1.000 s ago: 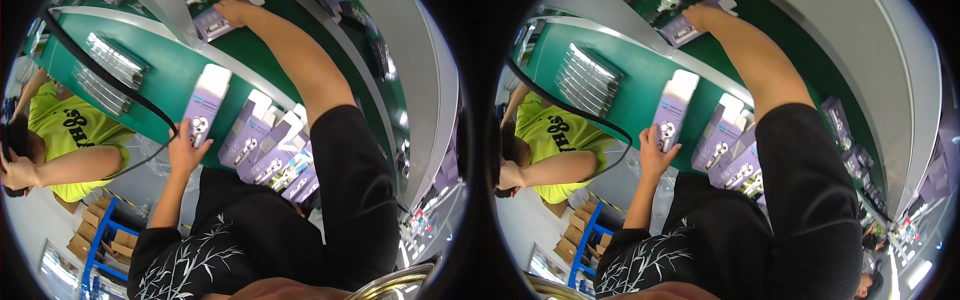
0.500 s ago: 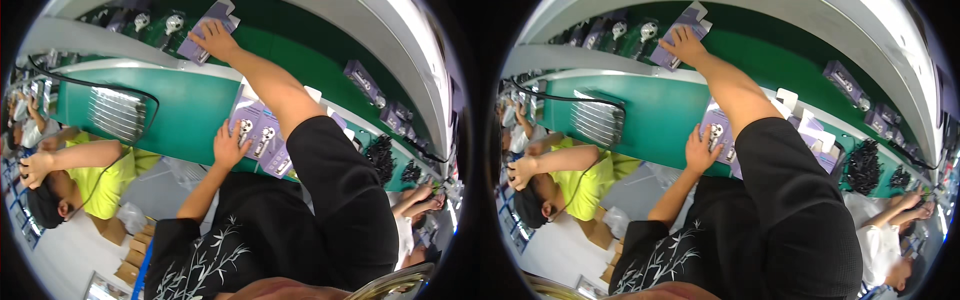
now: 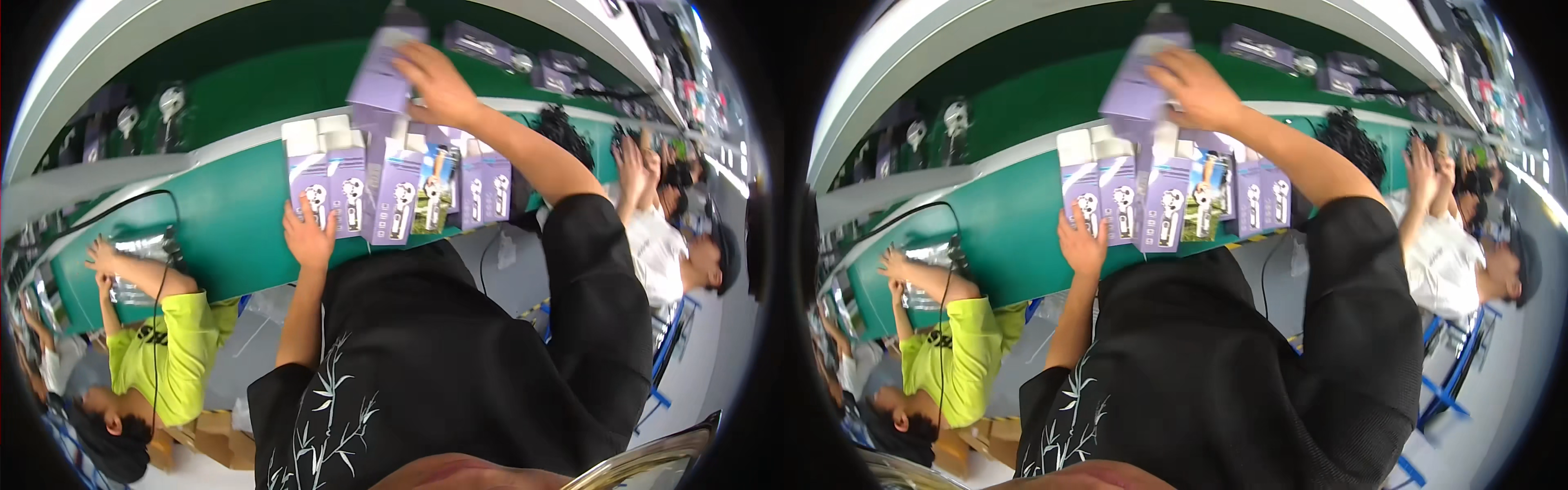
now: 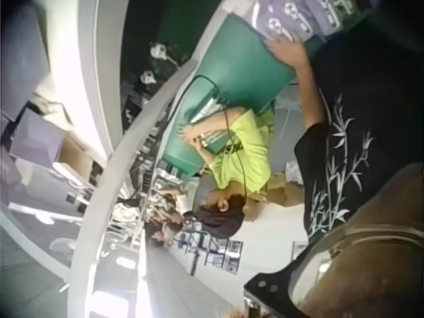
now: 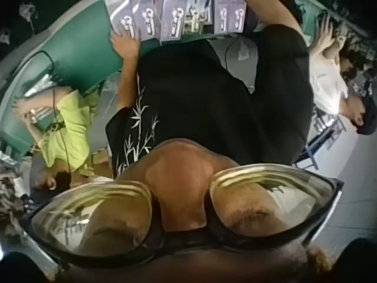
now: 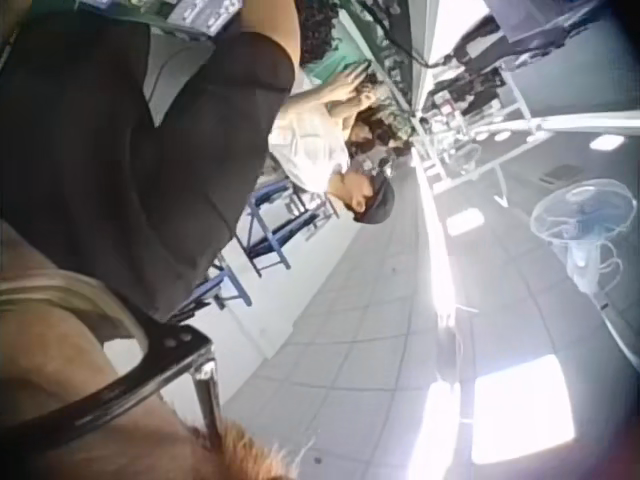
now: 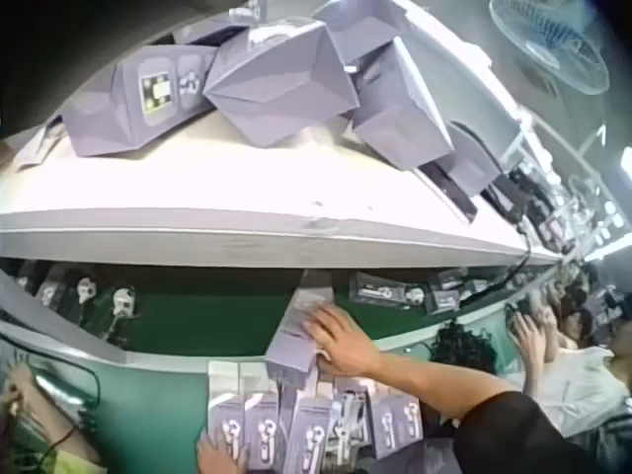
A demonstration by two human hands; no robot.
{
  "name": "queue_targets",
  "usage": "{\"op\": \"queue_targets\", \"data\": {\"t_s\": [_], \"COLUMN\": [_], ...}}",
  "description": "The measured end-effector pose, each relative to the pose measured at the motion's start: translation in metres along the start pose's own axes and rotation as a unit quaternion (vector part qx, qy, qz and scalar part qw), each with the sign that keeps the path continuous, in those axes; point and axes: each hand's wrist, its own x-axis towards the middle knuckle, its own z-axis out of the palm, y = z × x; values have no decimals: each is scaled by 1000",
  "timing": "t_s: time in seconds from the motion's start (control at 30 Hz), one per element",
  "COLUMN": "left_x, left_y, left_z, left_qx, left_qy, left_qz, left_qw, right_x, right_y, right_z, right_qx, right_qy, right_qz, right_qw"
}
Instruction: The person arranges open packaging boxes on the workbench by hand. The person then takes handheld fans from the shelf above and inserts them into the packaging boxes.
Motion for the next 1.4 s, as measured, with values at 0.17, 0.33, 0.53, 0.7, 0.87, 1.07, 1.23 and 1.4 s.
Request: {"op": "queue_targets", "data": {"t_s": [0.17,0.33,0.53,0.7,0.87,1.07,1.23,1.4], "left_x": [-2,-9,-10,-13,-34,-29,-26,-24], "left_y": [4,7,7,5,-26,-40,-10,12], "left_z": [10,15,11,4,4,-2,-5,-16], "left_qx": [17,6,-18,-29,-89,-36,-28,13], "left_qy": [14,35,12,-14,11,-23,-134,-196], "left_qz": [13,13,-8,-21,-59,-152,-220,-207], "left_qw": [1000,999,1000,999,994,987,966,958], "right_x": [-169,-229,-296,-354,-319,-345,-338,-324], "right_y": [-11,-45,-33,-47,-62,-28,-39,-80], "right_z": [-95,-92,-71,24,9,48,46,35], "right_qx": [-71,-43,-18,168,201,358,294,176], "right_qy": [-203,-320,-56,-58,-59,-51,-91,-45], "right_qz": [21,-27,415,617,605,580,562,512], "right_qw": [976,946,908,766,768,730,768,840]}}
